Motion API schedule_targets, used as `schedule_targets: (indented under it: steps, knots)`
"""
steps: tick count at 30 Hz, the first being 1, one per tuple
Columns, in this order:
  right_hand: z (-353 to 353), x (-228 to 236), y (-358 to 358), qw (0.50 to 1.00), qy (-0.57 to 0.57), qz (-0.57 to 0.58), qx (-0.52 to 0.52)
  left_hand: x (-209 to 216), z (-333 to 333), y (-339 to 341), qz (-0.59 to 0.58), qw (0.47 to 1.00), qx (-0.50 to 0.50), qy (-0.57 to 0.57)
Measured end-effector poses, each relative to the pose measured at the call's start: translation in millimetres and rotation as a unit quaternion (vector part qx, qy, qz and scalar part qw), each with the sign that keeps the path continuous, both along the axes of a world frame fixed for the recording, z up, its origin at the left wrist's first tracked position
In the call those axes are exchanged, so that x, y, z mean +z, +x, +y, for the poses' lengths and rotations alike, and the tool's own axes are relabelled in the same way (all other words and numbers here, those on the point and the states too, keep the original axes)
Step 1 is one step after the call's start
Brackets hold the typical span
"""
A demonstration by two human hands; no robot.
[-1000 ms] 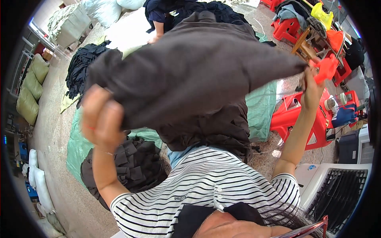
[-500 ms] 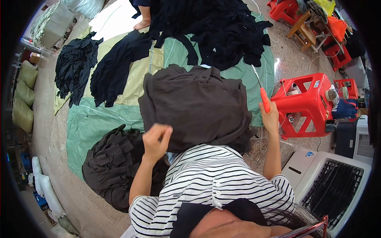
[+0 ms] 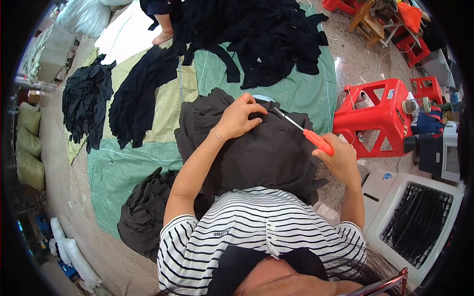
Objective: The person trims loose threads from dark garments using a handheld thread cutter and stacks the trimmed garments into a pile on the floor.
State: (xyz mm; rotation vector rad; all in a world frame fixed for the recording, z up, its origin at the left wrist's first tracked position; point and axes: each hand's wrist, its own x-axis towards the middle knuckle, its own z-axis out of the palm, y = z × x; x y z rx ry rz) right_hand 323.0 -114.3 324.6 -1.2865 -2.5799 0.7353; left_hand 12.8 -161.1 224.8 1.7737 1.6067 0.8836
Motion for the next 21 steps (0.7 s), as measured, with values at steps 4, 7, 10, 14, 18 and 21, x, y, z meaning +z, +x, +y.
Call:
schedule_targets:
  steps: [4,7,10,14,18,21]
  knots:
    - [3,11,8,0.999,0.006,-0.038,0.025,11,0,17,0.216,0.966,0.006,0.143]
    - [19,6,9,0.997,0.0,-0.051,0.054,-14,7,23,0.203,0.971,0.053,0.112]
    - [32,-5,9,0.995,0.007,-0.057,0.083,-28,4,24,0.099,0.988,0.121,0.014]
    - [49,-15,5,0.993,-0.024,-0.056,0.103,-27,-11,23,0.061,0.983,0.158,-0.065]
    - [69,-70,-11,0.992,-0.048,0.107,0.052,-12,-28,32,0.121,0.952,0.28,0.004]
    - [79,-103,-25,0.991,-0.049,0.121,-0.026,8,-52,34,0.252,0.915,0.315,-0.007]
